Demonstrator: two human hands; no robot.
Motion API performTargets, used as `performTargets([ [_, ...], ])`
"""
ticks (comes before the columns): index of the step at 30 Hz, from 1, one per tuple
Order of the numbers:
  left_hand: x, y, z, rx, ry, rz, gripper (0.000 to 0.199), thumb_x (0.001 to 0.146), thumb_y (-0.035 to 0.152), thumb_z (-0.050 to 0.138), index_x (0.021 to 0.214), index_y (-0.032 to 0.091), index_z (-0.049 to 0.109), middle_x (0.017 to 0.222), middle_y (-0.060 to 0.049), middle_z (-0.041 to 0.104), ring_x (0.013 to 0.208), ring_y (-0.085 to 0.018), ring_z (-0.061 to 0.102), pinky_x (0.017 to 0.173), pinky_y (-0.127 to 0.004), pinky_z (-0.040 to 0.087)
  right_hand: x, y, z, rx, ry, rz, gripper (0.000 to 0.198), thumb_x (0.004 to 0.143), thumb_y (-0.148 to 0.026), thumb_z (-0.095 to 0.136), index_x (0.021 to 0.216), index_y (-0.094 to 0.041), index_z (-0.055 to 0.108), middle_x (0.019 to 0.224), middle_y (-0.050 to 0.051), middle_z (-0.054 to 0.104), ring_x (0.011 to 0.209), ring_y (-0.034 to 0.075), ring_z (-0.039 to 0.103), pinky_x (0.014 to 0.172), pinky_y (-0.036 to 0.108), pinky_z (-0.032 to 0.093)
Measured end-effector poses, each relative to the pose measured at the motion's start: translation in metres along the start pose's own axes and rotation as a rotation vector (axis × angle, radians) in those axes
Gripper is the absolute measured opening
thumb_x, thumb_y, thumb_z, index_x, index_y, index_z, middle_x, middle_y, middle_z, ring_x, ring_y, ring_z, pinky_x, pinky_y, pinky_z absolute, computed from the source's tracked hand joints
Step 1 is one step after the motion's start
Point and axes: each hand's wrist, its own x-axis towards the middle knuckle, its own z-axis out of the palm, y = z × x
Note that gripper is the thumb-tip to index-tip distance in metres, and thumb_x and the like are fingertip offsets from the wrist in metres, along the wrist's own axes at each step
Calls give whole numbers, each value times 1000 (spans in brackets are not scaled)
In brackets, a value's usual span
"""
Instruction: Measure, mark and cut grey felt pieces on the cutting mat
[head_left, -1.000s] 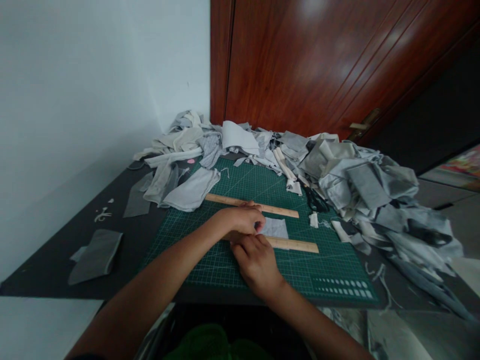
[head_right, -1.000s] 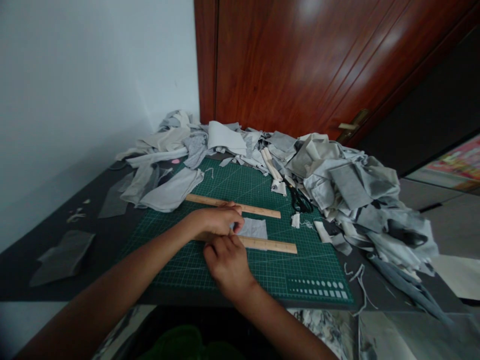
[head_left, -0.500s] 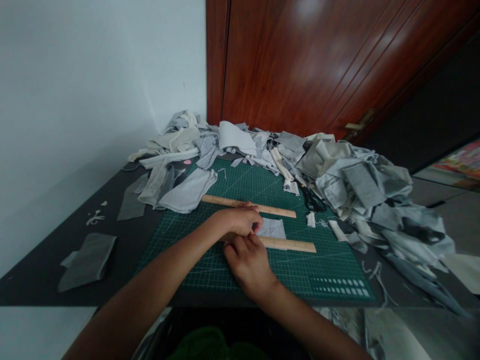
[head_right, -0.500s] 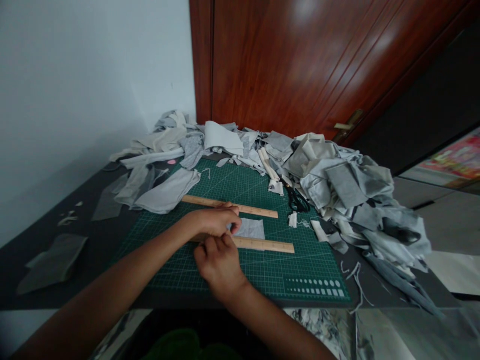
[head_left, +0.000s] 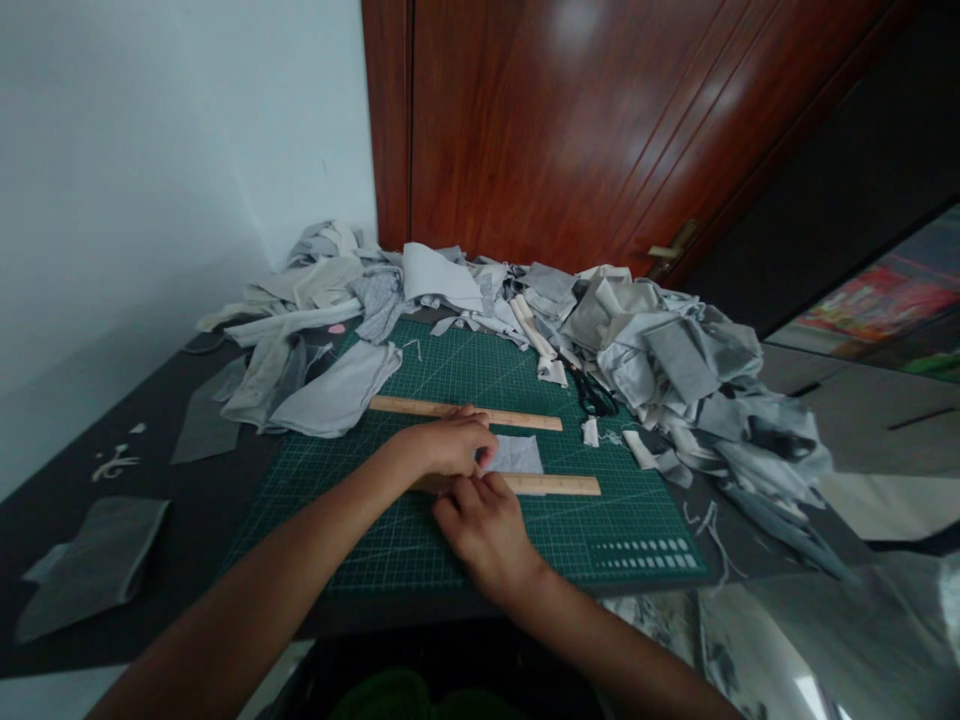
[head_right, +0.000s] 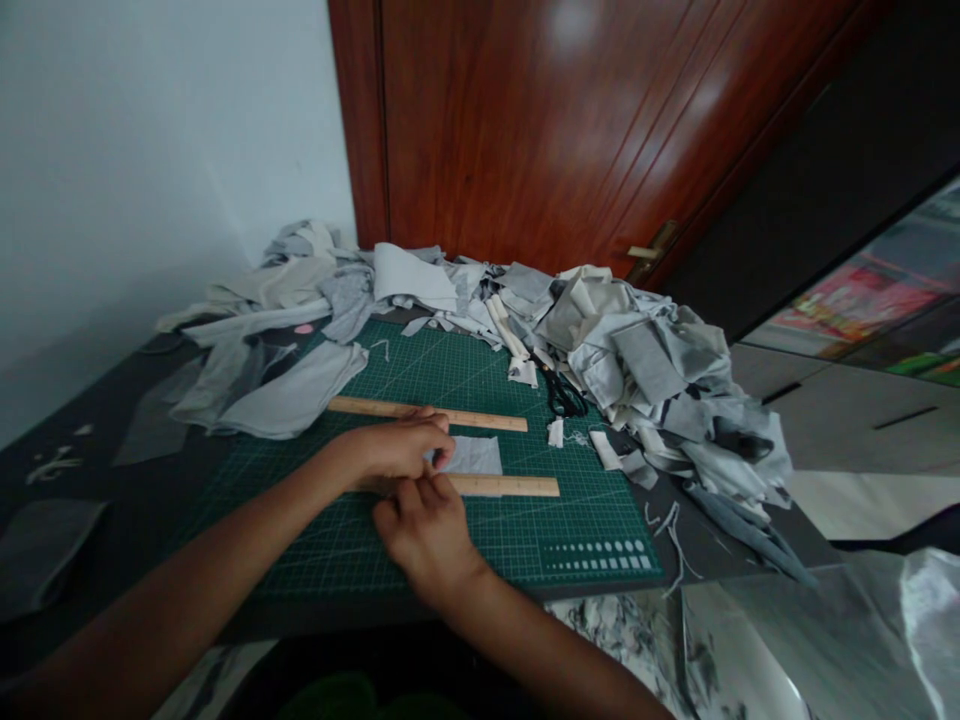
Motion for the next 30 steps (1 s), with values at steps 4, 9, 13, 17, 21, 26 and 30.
performTargets([
  [4, 0, 1, -1, 14, 6, 16, 12, 76, 11, 68, 80, 22, 65, 102, -2, 57, 111, -23, 49, 98, -32, 39, -17, 18, -9, -32, -45, 20, 15, 96, -12, 60, 84, -19, 65, 88, 7, 69, 78, 21, 60, 73, 36, 40],
  [9, -1, 4, -2, 34, 11, 8, 11, 76, 20, 76, 79, 22, 66, 104, -2, 56, 113, -24, 47, 99, -33, 38, -40, 39, -22, -40, -92, 10, 15, 95, -8, 60, 87, -19, 66, 82, 4, 68, 73, 20, 58, 76, 36, 39],
  [13, -1, 6, -4, 21, -1, 4, 14, 77, 23, 78, 80, 22, 65, 105, -1, 56, 116, -24, 47, 102, -34, 35, -55, 50, -26, -45, -62, 18, 17, 95, -5, 56, 92, -17, 68, 85, 5, 70, 75, 20, 59, 79, 37, 39],
  [17, -1, 7, -5, 35, -1, -9, 14, 77, 23, 78, 79, 22, 64, 103, 0, 56, 115, -23, 47, 102, -34, 35, -63, 56, -23, 77, 15, 53, 23, 96, -4, 49, 102, -16, 68, 94, 8, 72, 82, 21, 61, 82, 37, 41],
  [21, -1, 8, -5, 43, 4, 19, 13, 78, 19, 76, 79, 22, 63, 101, 0, 55, 114, -22, 47, 100, -32, 36, -62, 55, -18, 164, 35, 114, 23, 95, -4, 51, 98, -18, 69, 94, 7, 71, 86, 22, 60, 83, 36, 42],
  [26, -1, 9, -4, 49, -17, 37, 14, 77, 19, 77, 78, 22, 64, 97, 0, 57, 109, -21, 50, 98, -31, 38, -54, 47, -15, 176, -14, 121, 22, 92, -4, 53, 97, -18, 68, 93, 7, 69, 86, 23, 59, 81, 35, 43],
  [30, 0, 7, -2, 53, 6, 50, 12, 77, 14, 73, 78, 22, 64, 92, 2, 61, 104, -20, 53, 96, -29, 40, -49, 44, -13, 155, -35, 120, 25, 88, 0, 52, 99, -18, 67, 94, 7, 69, 87, 23, 58, 80, 35, 43],
])
